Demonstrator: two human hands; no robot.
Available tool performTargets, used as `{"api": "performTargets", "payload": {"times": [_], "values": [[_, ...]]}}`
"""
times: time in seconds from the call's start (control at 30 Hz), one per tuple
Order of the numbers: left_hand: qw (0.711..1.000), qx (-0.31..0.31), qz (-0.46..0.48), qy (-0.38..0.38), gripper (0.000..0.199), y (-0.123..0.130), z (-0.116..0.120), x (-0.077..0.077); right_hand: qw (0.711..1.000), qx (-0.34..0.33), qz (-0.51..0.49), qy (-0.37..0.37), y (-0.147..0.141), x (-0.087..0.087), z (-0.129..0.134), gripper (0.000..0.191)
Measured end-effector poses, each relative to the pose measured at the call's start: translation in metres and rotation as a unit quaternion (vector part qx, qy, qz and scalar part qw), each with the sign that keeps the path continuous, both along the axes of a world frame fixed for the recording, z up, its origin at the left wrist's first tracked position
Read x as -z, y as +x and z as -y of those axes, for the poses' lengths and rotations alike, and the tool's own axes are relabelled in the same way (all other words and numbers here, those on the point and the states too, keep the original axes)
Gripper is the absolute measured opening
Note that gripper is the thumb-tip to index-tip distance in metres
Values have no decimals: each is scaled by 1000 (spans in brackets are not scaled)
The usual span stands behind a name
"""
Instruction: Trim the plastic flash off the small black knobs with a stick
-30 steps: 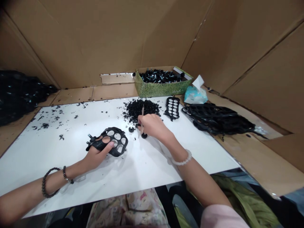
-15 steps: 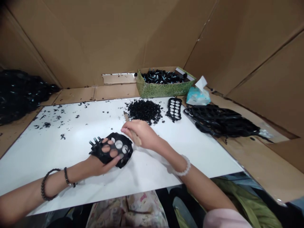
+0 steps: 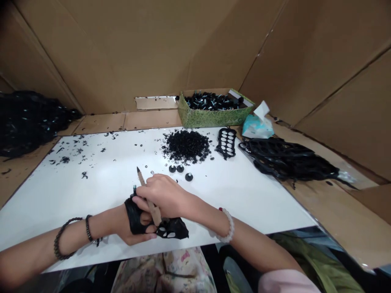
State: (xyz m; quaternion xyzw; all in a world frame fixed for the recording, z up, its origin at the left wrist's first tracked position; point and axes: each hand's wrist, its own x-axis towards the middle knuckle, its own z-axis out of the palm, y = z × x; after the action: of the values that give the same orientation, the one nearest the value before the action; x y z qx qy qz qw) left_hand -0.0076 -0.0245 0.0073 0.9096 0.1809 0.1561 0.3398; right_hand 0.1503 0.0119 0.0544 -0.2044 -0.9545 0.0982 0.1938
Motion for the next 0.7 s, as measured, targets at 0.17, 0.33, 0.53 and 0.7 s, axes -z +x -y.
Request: {"api": "performTargets", "payload": {"times": [0.17, 0.33, 0.53, 0.7], "values": [[971, -60, 117, -197, 47, -4, -3, -8, 991, 103, -78, 15, 15, 7, -13, 40], [845, -161, 226, -457, 67, -3, -11, 2, 978, 130, -106, 128, 19, 8, -11, 41], [802, -140, 194, -547, 77, 1, -16, -7, 970, 92, -74, 214, 18, 8, -3, 40], [894, -136, 126, -409, 66, 0, -12, -18, 984, 48, -66, 157, 22, 16, -7, 42]]}}
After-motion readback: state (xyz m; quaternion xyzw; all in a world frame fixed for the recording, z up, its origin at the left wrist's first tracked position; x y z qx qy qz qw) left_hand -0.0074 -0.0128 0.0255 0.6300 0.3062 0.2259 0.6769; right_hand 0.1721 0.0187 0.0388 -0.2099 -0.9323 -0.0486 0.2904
